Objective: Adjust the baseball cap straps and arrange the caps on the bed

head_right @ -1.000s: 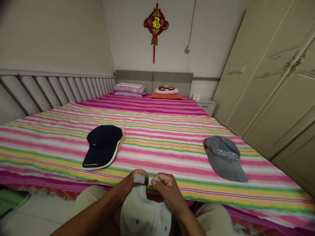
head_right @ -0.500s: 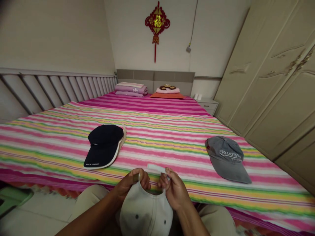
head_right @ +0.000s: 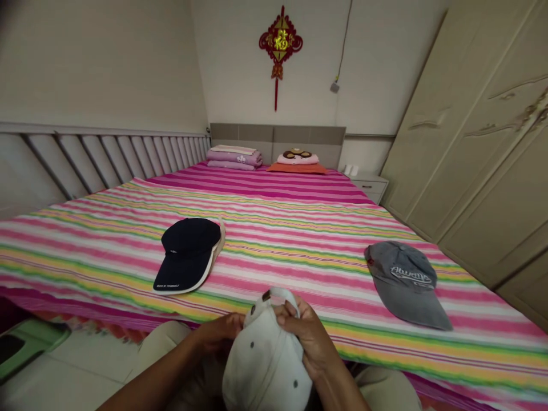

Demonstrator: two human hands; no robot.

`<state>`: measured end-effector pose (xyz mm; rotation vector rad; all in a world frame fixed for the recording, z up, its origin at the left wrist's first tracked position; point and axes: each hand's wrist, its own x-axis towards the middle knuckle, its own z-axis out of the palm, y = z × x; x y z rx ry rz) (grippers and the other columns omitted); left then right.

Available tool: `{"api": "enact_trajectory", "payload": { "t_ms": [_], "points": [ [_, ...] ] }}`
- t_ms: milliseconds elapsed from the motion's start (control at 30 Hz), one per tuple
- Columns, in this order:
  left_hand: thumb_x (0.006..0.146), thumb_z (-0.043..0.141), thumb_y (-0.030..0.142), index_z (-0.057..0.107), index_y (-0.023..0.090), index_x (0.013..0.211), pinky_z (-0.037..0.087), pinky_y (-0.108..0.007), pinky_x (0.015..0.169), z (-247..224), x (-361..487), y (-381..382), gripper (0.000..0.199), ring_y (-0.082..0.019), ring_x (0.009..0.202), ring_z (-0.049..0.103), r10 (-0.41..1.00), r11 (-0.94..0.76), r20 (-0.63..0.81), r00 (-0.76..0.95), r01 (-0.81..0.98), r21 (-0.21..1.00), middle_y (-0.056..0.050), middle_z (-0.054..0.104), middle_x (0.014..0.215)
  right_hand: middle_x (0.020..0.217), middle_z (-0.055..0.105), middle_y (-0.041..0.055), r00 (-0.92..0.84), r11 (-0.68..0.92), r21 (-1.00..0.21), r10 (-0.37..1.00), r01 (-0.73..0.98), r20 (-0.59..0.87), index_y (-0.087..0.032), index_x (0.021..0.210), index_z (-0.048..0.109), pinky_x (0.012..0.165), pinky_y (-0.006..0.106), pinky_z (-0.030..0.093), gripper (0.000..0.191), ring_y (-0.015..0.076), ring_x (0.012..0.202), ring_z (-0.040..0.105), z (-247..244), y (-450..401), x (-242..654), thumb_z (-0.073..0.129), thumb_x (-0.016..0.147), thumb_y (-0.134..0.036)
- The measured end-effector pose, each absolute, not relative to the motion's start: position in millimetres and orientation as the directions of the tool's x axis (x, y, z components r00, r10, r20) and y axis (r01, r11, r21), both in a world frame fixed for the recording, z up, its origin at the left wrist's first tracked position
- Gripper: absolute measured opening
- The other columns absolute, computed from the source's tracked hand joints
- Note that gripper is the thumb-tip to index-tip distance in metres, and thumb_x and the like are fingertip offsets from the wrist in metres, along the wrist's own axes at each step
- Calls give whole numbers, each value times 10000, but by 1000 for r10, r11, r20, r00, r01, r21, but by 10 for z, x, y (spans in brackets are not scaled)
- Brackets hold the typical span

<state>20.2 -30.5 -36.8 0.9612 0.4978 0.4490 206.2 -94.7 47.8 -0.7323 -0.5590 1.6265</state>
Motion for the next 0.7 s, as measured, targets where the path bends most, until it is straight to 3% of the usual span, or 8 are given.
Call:
{"api": "enact_trajectory", "payload": {
  "t_ms": [133, 267, 433, 533, 633, 700],
  "points": [
    [545, 743, 283, 680, 211, 641, 438, -344, 723, -586, 23, -450, 136, -211, 684, 623, 555, 518, -308, 773, -32, 855, -51, 678, 696, 567, 580, -54, 74, -87, -729, 980, -679, -185, -207, 635, 540, 532, 211, 436, 269, 112, 516, 542, 505, -825, 2267, 737, 475, -118],
    [575, 723, 309, 677, 225, 654, 462, -343, 687, -414, -67, -432, 124, -214, 663, 634, 772, 427, -218, 597, -233, 874, -62, 674, 656, 688, 673, 4, 156, -87, -761, 958, -643, -241, -190, 718, 600, 568, 249, 476, 233, 157, 616, 610, 393, -680, 2543, 741, 533, -180],
    [585, 723, 213, 664, 140, 733, 474, -265, 549, 246, -461, -15, 175, -176, 543, 608, 946, 204, -76, 316, -394, 896, -30, 664, 609, 852, 693, 44, 384, 93, -668, 872, -738, -302, -200, 646, 605, 625, 287, 519, 114, 184, 769, 637, 132, -560, 2889, 685, 574, -163],
    [611, 704, 179, 642, 124, 741, 465, -192, 493, 687, -778, 315, 154, -124, 501, 585, 988, 53, 20, 150, -465, 884, -9, 668, 604, 838, 699, 38, 363, 72, -628, 864, -775, -349, -212, 690, 623, 613, 273, 533, 142, 171, 757, 645, -7, -577, 2961, 683, 572, -162],
    [721, 601, 148, 625, 144, 741, 477, -147, 547, 1002, -1043, 599, 31, -79, 503, 579, 993, -119, 109, -52, -554, 824, 31, 663, 581, 776, 705, 31, 310, 16, -608, 871, -794, -382, -209, 667, 627, 574, 248, 540, 173, 159, 687, 653, -114, -648, 2925, 713, 528, -153],
    [782, 507, 97, 620, 150, 770, 494, -150, 608, 1069, -1189, 722, 125, -73, 537, 597, 962, -235, 84, -262, -626, 743, 41, 672, 601, 728, 703, 29, 303, 2, -583, 855, -813, -420, -213, 651, 637, 534, 234, 539, 165, 158, 638, 654, -165, -710, 2907, 715, 525, -141]
  ]
}}
